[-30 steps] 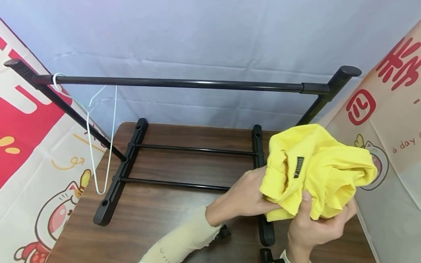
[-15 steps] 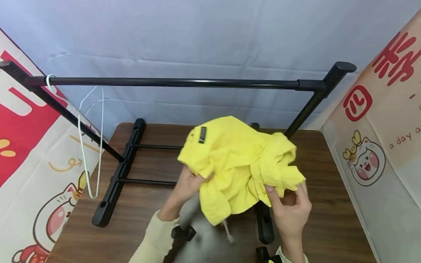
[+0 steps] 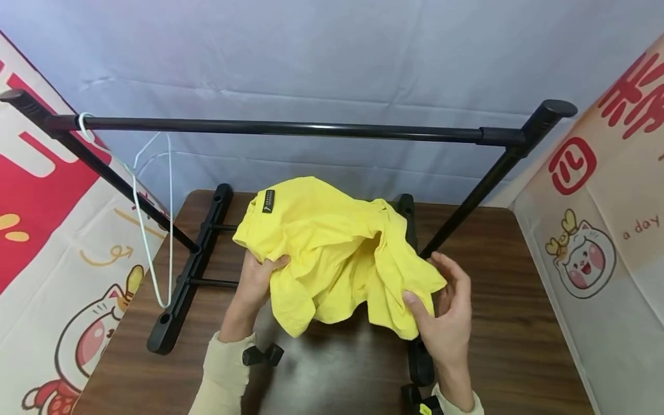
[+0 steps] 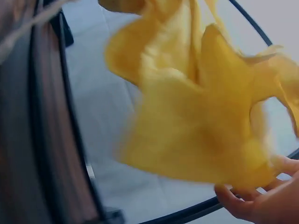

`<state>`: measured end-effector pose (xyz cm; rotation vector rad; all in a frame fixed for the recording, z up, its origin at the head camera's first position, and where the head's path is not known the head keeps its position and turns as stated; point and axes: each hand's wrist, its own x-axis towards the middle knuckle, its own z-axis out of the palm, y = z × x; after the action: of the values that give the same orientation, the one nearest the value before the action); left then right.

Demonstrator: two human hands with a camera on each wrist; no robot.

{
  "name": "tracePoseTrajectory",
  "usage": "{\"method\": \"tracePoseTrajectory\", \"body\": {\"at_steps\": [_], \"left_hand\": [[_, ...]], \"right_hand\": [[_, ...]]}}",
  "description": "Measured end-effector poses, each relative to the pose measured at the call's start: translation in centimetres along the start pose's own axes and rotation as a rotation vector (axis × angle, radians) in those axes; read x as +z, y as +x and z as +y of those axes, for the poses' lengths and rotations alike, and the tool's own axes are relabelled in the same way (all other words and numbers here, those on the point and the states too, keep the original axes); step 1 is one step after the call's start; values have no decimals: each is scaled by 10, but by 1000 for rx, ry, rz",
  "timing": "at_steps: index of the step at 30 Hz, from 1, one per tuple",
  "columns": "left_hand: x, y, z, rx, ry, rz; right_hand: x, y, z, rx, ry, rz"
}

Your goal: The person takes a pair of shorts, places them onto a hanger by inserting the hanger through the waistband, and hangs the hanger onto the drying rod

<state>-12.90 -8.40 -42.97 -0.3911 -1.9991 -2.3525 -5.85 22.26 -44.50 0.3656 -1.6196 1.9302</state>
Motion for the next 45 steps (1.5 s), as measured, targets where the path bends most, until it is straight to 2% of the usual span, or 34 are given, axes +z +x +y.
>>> {"method": "tracePoseTrajectory", "body": {"at_steps": [2, 4, 8, 12, 14, 18, 23, 29, 33, 37, 41, 45], "left_hand": [[-5, 3, 3, 7, 7, 6], [-9, 5, 6, 15, 9, -1], [-15, 8, 11, 22, 42, -32], [-17, 13, 13, 40, 73, -60], [-16, 17, 16, 49, 72, -67], [-15, 24, 20, 42, 64, -84], [-13, 29, 23, 73, 70, -159], [-3, 33, 24, 97, 3, -273], [4, 33, 27, 150, -32, -284], [7, 33, 27, 161, 4, -282], [9, 31, 26, 150, 112, -219], [4, 29, 23, 215, 169, -109]], "right_hand": [[2, 10, -3, -84, -49, -18], [4, 21, -8, -153, -162, -64], [14, 38, -18, -202, -418, -237], [27, 48, -24, -159, -611, -428], [32, 55, -24, -121, -674, -512], [44, 71, -16, -70, -734, -642], [59, 86, 0, -30, -744, -720], [71, 89, 21, -84, -740, -763], [77, 81, 33, -102, -647, -753], [77, 75, 39, -182, -611, -665], [73, 75, 41, -245, -570, -571], [63, 79, 41, -215, -449, -492]]}}
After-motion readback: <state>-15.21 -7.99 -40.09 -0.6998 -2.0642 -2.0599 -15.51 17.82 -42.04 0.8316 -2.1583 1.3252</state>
